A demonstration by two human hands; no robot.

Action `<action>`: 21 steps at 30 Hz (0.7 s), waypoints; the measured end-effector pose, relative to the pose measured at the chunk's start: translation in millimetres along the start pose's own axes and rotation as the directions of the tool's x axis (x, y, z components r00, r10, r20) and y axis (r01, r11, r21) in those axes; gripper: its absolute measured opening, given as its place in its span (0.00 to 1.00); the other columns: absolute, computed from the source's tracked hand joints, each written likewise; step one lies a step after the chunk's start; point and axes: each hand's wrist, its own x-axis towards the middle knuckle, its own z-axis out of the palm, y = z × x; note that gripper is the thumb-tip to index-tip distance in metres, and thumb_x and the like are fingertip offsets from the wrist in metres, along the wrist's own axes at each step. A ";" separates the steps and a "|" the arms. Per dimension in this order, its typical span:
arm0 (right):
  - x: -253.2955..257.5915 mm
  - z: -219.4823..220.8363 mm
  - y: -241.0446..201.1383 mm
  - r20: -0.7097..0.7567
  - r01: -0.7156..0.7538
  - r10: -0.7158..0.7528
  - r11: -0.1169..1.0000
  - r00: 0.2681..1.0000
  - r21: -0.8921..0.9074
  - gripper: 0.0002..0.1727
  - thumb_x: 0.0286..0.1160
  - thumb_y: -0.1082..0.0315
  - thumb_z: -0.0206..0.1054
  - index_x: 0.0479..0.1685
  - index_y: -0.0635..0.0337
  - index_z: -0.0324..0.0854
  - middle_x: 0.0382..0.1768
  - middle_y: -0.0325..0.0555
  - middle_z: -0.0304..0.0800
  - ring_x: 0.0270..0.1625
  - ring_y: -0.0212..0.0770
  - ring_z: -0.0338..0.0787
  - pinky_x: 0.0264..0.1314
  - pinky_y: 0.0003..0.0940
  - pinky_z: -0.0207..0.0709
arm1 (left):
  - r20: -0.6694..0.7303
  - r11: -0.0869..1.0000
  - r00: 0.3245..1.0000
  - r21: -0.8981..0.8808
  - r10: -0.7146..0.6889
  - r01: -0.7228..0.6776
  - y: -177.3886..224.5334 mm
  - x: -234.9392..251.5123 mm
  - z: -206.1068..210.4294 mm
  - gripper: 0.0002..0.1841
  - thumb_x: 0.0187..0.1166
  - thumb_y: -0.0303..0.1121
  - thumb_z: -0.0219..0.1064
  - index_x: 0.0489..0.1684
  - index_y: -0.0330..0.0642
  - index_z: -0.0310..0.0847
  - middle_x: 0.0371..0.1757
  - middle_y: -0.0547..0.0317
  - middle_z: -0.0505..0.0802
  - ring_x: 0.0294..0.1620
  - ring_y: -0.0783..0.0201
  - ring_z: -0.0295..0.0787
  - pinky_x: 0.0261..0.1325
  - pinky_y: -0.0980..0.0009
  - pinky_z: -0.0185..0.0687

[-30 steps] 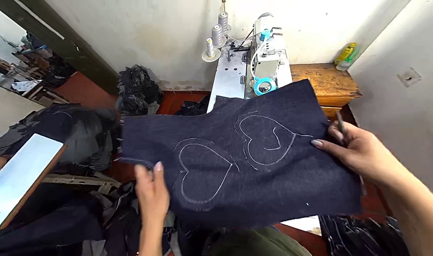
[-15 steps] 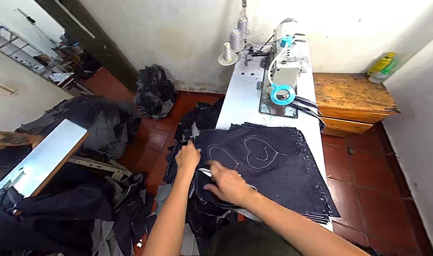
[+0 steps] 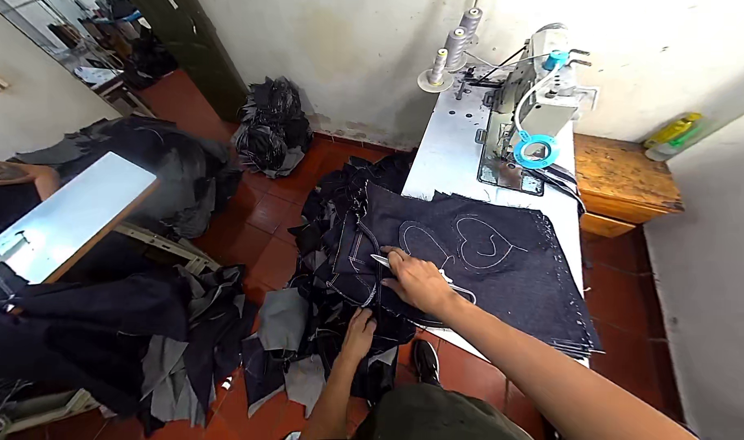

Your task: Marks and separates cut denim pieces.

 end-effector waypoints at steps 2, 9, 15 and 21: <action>-2.3 -1.6 -7.2 -0.017 -0.023 0.022 0.998 1.000 -0.051 0.39 0.86 0.33 0.51 0.64 0.65 0.77 0.72 0.59 0.82 0.55 0.60 0.92 0.53 0.59 0.84 | 0.232 0.999 0.972 0.009 0.038 -0.042 -6.0 5.6 -15.2 0.22 0.81 0.32 0.54 0.67 0.29 0.83 0.74 0.36 0.84 0.80 0.46 0.76 0.88 0.48 0.61; -13.0 -6.7 -13.3 -0.074 -0.019 0.018 1.000 0.997 -0.008 0.32 0.95 0.45 0.35 0.63 0.59 0.80 0.81 0.47 0.76 0.70 0.55 0.86 0.64 0.57 0.81 | 0.269 0.920 0.897 0.081 0.351 -0.384 2.6 -52.1 -94.6 0.24 0.88 0.41 0.49 0.43 0.30 0.88 0.40 0.42 0.92 0.50 0.49 0.90 0.68 0.48 0.77; -73.5 6.4 -60.5 -0.020 -0.185 0.185 0.970 0.983 -0.155 0.16 0.91 0.68 0.50 0.56 0.73 0.79 0.47 0.71 0.90 0.56 0.70 0.91 0.57 0.63 0.81 | 0.335 0.901 0.899 0.231 0.282 -0.369 44.3 -80.3 -128.8 0.22 0.90 0.44 0.48 0.50 0.35 0.82 0.34 0.42 0.89 0.41 0.44 0.90 0.51 0.43 0.81; -65.1 49.6 -69.6 -0.093 -0.105 0.078 0.936 0.993 -0.337 0.13 0.82 0.82 0.47 0.51 0.79 0.77 0.43 0.71 0.89 0.52 0.69 0.91 0.51 0.59 0.82 | 0.392 0.877 0.887 0.302 0.243 -0.374 71.7 -82.2 -133.5 0.20 0.88 0.42 0.49 0.48 0.34 0.82 0.33 0.41 0.88 0.40 0.44 0.88 0.51 0.44 0.80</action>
